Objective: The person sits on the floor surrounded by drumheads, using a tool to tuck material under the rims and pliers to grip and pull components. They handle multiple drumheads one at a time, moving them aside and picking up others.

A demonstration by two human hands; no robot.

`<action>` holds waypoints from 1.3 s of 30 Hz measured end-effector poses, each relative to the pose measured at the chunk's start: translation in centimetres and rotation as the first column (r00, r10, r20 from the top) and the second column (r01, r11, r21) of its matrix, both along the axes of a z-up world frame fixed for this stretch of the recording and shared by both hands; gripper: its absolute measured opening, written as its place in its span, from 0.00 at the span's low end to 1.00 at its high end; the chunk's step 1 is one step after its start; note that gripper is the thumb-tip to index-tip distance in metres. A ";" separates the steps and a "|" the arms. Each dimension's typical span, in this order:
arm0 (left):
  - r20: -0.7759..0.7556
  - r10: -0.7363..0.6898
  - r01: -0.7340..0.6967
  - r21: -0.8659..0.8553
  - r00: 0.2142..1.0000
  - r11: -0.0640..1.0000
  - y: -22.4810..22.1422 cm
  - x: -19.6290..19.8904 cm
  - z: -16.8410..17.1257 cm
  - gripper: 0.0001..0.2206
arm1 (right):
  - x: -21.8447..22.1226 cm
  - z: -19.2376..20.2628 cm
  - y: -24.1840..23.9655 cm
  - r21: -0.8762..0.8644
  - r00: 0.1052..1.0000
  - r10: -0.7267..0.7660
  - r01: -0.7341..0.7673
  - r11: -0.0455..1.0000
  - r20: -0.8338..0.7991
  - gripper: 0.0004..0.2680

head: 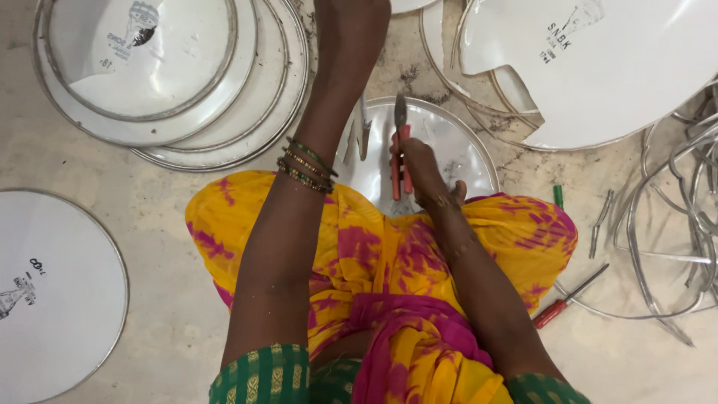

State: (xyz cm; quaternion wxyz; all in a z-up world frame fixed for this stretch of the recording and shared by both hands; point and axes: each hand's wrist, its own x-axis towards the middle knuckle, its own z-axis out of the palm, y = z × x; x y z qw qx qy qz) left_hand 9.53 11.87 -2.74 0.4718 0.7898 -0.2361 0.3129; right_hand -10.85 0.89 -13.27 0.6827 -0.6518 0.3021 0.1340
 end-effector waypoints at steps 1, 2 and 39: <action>-0.012 0.019 -0.019 -0.001 1.000 1.000 0.5 -0.2 0.2 0.10 | -0.7 2.2 0.2 0.075 0.993 -0.054 0.046 0.996 0.106 0.14; -0.059 0.017 -0.017 0.001 0.998 1.000 1.0 -0.2 0.4 0.10 | -1.6 4.6 0.0 0.135 0.972 -0.044 0.013 0.991 0.229 0.15; -0.167 0.103 -0.119 -0.087 0.981 0.989 3.4 -4.4 2.4 0.06 | -7.8 9.9 4.9 0.942 0.936 0.119 -0.335 0.010 0.332 0.08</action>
